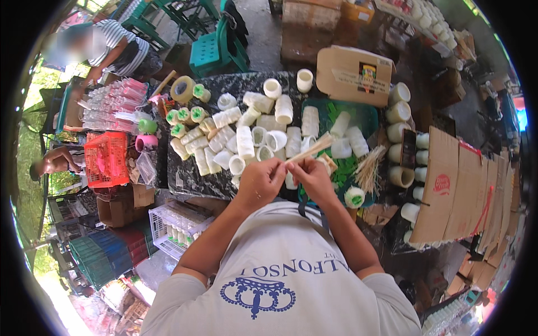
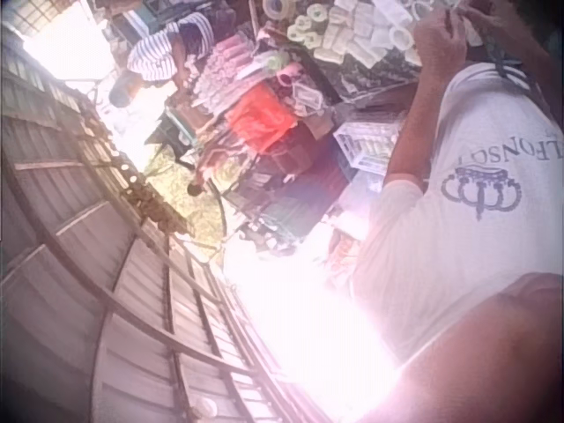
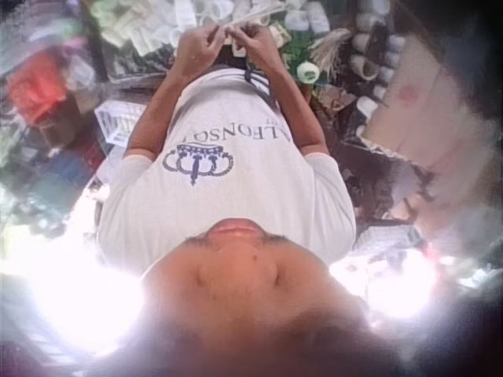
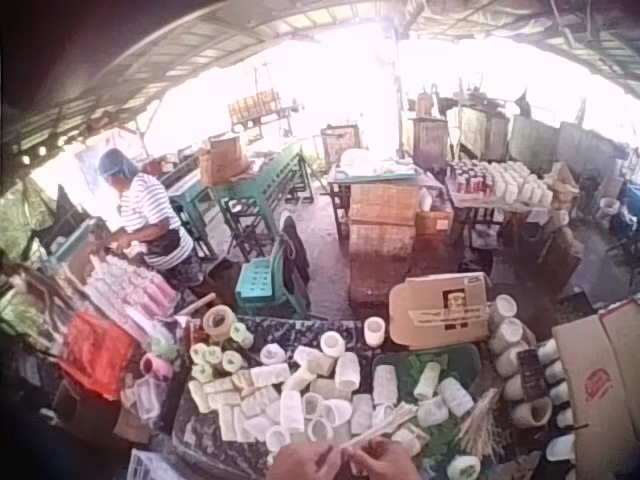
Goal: The person assembles candles by inserting wooden sticks into white cylindrical candle bodies and securing them with green tape. The person uses scissors to trim the sticks and places the finished candles on the table.
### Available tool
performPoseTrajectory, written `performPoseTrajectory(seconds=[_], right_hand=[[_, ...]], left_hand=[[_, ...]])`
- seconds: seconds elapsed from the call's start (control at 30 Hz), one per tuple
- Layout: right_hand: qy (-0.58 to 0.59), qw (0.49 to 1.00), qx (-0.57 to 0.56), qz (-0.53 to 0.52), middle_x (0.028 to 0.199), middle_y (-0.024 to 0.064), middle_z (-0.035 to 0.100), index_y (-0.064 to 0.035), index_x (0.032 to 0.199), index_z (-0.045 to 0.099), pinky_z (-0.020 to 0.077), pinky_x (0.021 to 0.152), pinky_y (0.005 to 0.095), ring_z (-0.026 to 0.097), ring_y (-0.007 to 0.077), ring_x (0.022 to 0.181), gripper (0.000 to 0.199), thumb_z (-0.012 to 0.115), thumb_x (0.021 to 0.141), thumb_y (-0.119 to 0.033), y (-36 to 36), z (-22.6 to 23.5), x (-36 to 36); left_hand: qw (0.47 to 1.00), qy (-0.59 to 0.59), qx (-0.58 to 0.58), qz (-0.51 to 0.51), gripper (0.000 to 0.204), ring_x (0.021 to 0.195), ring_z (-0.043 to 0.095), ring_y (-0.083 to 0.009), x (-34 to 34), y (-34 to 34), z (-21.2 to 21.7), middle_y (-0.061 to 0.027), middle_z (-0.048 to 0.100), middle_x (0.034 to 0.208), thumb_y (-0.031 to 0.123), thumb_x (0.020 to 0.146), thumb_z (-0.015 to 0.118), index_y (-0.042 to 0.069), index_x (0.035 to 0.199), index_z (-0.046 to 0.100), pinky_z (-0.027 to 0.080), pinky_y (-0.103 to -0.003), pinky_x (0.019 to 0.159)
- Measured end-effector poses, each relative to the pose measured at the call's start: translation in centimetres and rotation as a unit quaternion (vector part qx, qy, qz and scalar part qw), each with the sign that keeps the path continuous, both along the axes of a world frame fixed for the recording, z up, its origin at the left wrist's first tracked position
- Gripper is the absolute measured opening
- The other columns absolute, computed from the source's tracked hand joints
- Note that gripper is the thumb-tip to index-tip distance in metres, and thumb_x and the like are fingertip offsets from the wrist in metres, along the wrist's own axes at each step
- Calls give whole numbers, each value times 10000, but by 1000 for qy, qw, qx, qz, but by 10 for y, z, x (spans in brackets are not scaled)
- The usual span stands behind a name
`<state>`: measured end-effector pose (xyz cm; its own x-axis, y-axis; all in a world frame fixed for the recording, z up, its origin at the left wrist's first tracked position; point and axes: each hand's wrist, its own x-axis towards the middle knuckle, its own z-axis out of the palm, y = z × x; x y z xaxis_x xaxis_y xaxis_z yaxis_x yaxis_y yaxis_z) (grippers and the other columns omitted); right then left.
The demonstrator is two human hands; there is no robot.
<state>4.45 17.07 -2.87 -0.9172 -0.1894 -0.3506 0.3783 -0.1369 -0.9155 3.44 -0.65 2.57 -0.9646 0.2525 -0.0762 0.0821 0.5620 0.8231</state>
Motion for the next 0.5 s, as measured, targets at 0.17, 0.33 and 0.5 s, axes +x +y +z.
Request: performPoseTrajectory(seconds=[0.17, 0.33, 0.5], right_hand=[[-1, 998, -58, -34, 742, 23, 649, 1, 916, 672, 467, 603, 242, 574, 78, 646, 306, 708, 980, -296, -9, -15, 8], [0, 996, -87, -21, 790, 11, 665, 0, 974, 693, 483, 660, 236, 583, 68, 702, 233, 679, 1002, -231, -5, -14, 5], [5, 997, -69, -18, 815, 13, 673, 3, 993, 694, 507, 695, 241, 599, 71, 723, 210, 668, 1005, -205, 0, -14, 7]], left_hand=[[993, 84, -72, -35, 147, 671, 636, -383, 0, -3, -2, -167, 649, 728, 130, 921, 628, 35, 815, 665, 478, -460, 592], [998, 52, -38, -25, 192, 662, 632, -392, 0, -5, -6, -174, 649, 730, 184, 950, 596, 44, 834, 657, 466, -483, 584], [999, 29, -29, -18, 207, 643, 629, -383, 3, -1, -4, -164, 648, 720, 200, 966, 582, 53, 837, 651, 461, -488, 575]])
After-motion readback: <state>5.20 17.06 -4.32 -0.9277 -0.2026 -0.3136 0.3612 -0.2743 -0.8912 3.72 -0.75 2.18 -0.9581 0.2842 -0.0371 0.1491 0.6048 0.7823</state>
